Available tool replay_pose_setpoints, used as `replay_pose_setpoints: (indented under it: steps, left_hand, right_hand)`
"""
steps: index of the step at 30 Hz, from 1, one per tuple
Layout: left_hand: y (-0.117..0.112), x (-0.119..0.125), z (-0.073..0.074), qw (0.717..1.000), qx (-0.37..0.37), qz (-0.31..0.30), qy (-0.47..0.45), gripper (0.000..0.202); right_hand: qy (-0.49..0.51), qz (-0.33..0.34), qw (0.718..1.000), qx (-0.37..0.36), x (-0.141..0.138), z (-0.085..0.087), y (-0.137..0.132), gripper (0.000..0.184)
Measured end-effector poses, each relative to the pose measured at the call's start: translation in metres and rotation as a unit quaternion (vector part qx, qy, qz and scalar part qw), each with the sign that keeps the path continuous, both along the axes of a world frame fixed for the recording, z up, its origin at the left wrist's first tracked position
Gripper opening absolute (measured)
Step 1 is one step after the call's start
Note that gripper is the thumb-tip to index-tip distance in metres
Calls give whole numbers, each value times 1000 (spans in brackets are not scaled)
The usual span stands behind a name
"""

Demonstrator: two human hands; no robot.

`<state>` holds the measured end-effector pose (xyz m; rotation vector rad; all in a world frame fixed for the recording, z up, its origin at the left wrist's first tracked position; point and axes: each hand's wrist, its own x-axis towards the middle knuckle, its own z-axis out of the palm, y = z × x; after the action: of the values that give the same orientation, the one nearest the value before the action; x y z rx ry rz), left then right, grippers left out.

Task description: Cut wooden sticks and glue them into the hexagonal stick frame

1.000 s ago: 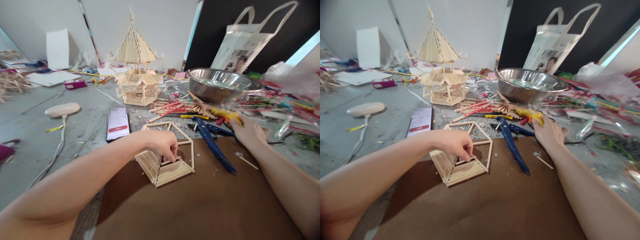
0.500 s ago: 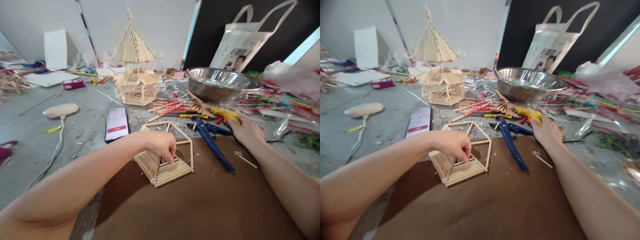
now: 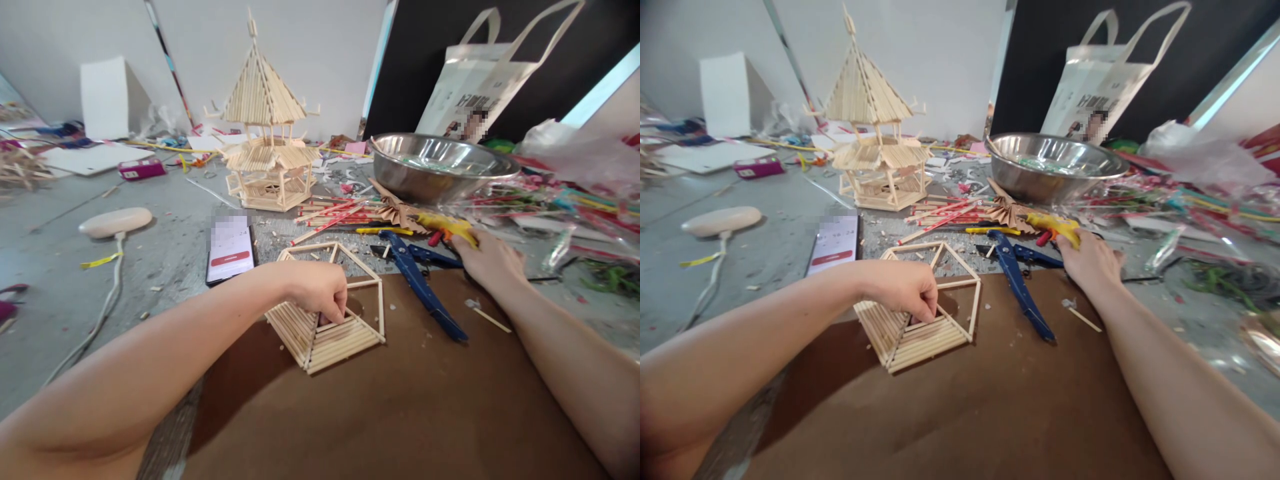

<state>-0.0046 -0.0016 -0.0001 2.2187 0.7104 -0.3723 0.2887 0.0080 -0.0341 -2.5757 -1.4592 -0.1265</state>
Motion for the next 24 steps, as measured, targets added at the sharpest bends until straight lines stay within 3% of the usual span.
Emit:
replay_pose_setpoints:
  steps: [24]
  left_hand:
    - [1, 2, -1, 1000, -13, -19, 10, 18]
  right_hand:
    - [-15, -10, 1000, -2, 3, -3, 4, 56]
